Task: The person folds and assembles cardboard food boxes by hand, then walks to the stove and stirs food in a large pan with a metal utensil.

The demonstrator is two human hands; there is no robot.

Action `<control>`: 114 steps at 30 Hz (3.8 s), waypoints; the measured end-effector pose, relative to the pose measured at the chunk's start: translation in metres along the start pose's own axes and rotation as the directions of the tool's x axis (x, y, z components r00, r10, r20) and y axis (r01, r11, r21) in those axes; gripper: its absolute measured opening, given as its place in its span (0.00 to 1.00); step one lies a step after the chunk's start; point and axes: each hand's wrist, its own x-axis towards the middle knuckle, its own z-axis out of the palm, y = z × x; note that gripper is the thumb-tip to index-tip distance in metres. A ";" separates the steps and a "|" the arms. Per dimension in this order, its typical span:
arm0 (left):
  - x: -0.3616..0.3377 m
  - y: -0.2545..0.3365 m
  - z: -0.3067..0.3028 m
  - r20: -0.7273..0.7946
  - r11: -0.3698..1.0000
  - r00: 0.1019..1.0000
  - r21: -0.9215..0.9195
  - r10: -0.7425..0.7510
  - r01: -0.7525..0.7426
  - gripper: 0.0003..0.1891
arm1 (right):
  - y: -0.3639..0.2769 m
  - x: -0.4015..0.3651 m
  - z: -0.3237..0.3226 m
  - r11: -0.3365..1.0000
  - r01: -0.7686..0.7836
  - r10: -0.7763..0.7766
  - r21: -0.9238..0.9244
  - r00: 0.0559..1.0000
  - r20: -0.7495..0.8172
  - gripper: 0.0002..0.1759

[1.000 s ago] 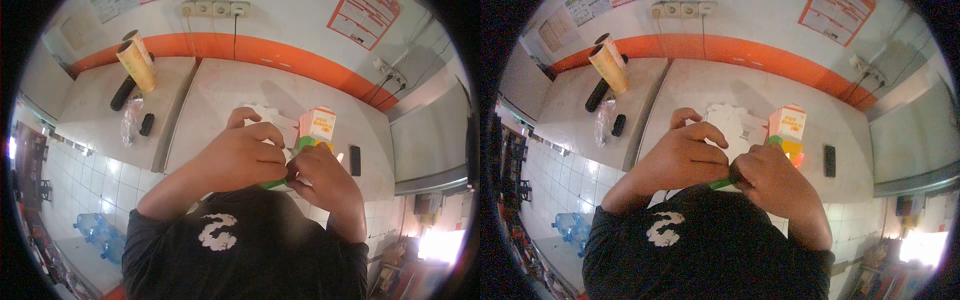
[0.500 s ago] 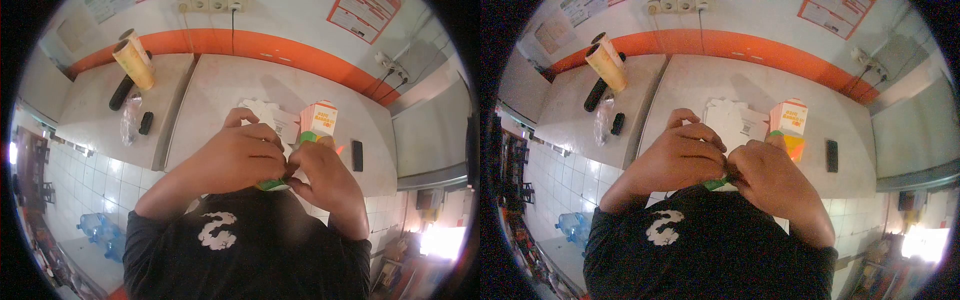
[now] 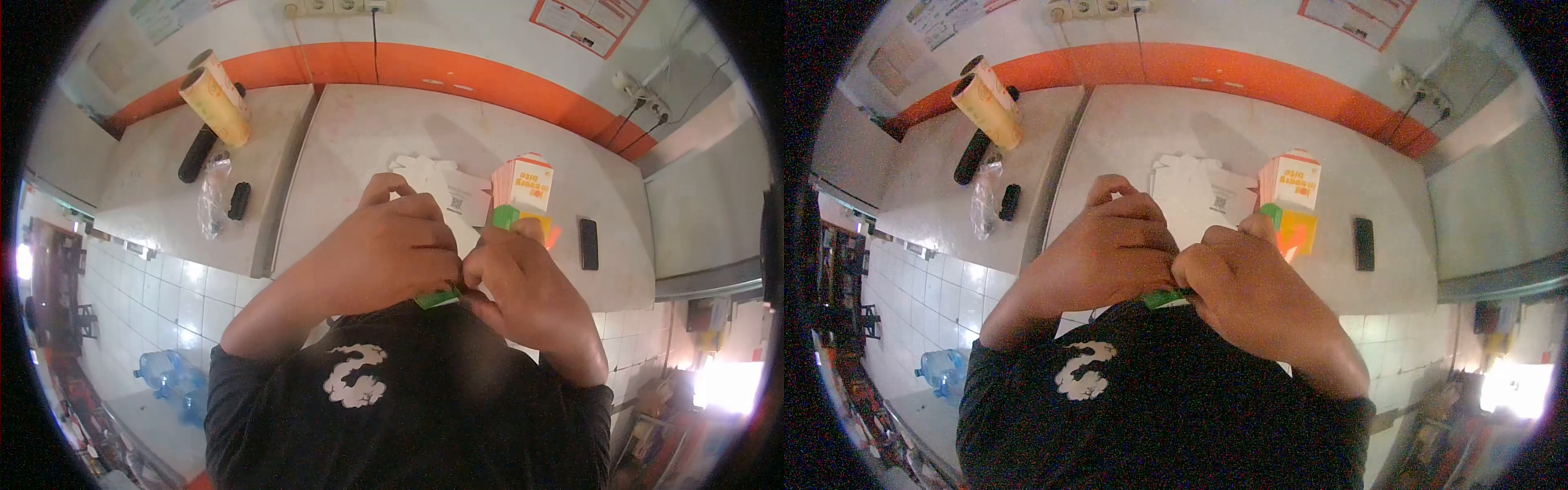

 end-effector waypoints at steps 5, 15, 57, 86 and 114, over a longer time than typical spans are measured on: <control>0.002 0.003 0.009 -0.039 0.987 0.996 -0.142 -0.086 0.080 0.08 | -0.002 -0.002 0.001 1.000 0.005 -0.005 -0.005 1.000 -0.004 0.06; -0.024 -0.022 0.019 0.124 0.660 0.843 -0.568 -0.523 0.493 0.11 | 0.035 -0.013 0.011 0.903 -0.216 -0.028 -0.370 0.832 -0.554 0.38; -0.001 0.020 -0.027 0.244 0.998 0.969 -0.032 -0.045 0.054 0.09 | 0.025 -0.004 0.028 0.976 0.139 -0.121 0.168 0.986 -0.112 0.12; -0.016 0.006 0.059 -0.114 0.581 0.861 -0.780 -0.496 0.232 0.19 | 0.054 -0.023 0.067 0.783 -0.055 0.399 0.620 0.809 -0.432 0.36; 0.029 0.032 0.084 -0.067 0.742 0.803 -0.433 -0.592 0.512 0.05 | 0.077 -0.063 0.005 0.918 -0.172 0.248 0.358 0.953 -0.176 0.12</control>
